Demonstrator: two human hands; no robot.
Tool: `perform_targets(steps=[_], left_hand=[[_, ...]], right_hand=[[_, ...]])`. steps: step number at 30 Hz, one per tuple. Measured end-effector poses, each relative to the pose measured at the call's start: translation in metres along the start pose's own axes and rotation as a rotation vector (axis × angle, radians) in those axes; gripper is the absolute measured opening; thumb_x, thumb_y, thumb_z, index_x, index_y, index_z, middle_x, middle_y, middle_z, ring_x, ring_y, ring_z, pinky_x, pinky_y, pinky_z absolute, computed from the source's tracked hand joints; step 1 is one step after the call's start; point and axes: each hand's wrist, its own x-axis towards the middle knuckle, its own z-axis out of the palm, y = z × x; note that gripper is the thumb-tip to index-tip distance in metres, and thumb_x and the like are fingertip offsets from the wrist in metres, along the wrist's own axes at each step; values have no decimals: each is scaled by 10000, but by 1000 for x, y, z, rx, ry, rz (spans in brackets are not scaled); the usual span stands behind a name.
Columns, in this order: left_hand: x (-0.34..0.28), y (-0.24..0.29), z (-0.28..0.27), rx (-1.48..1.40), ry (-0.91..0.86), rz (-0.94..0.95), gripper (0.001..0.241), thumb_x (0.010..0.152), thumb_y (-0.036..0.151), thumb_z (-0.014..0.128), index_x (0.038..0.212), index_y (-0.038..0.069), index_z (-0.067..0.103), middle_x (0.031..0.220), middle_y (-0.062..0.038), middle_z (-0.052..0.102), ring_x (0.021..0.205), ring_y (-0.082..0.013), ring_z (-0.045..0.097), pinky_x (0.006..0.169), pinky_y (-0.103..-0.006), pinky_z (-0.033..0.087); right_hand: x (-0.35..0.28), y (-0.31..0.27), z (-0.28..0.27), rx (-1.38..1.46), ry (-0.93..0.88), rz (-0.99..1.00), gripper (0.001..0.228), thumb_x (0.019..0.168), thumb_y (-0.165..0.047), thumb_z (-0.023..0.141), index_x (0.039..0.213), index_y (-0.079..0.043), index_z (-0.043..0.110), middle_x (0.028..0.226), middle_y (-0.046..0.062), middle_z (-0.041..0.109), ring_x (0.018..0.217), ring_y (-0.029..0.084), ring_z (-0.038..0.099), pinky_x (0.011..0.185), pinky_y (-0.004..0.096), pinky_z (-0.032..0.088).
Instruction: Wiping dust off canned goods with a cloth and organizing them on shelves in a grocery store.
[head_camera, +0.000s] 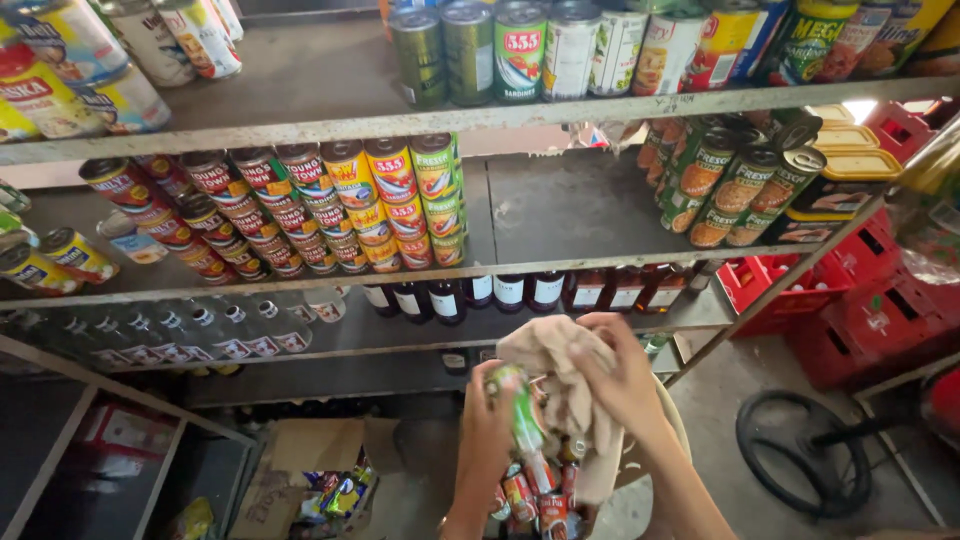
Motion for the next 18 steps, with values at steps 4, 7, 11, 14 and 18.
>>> perform_targets(steps=[4,7,11,14,18], left_hand=[[15,-80,39,-96,213,439,495,826,199,655,1275,20,551,1138,-168,620,1016,-287,655,864,-377,562],[25,-78,46,-27,328,496,760,642,194,842,1287,-29,509,1046,-180,631,938,-312,656,808,-399,560],[0,-29,22,-289,92,426,807,791,95,797,1459,-21,359,1184,-118,615,1068,-257,691,894,-363,606],[17,-27,21,-56,202,362,775,739,253,856,1364,-10,480,1021,-159,675,940,-293,679,822,-423,575],[48,-43,41,-1561,-144,-422,572,927,540,487,1242,72,579,1094,-127,708,997,-297,703,832,-472,600]], right_hand=[[-28,0,3,177,140,52,288,896,-149,696,1164,-62,641,978,43,697,937,127,636,856,309,513],[-31,-6,19,49,119,-42,292,855,-129,731,1130,-57,664,1001,71,715,964,178,670,881,326,527],[-46,-3,41,-229,12,-205,369,727,-118,836,1058,-44,691,1014,139,671,978,323,658,863,394,528],[-48,6,23,-293,-128,-285,355,703,-80,809,1050,-56,733,1058,147,665,1005,359,658,871,421,535],[-39,-10,13,-316,-164,-172,354,715,-65,791,1067,-62,755,1053,132,673,974,348,674,831,418,545]])
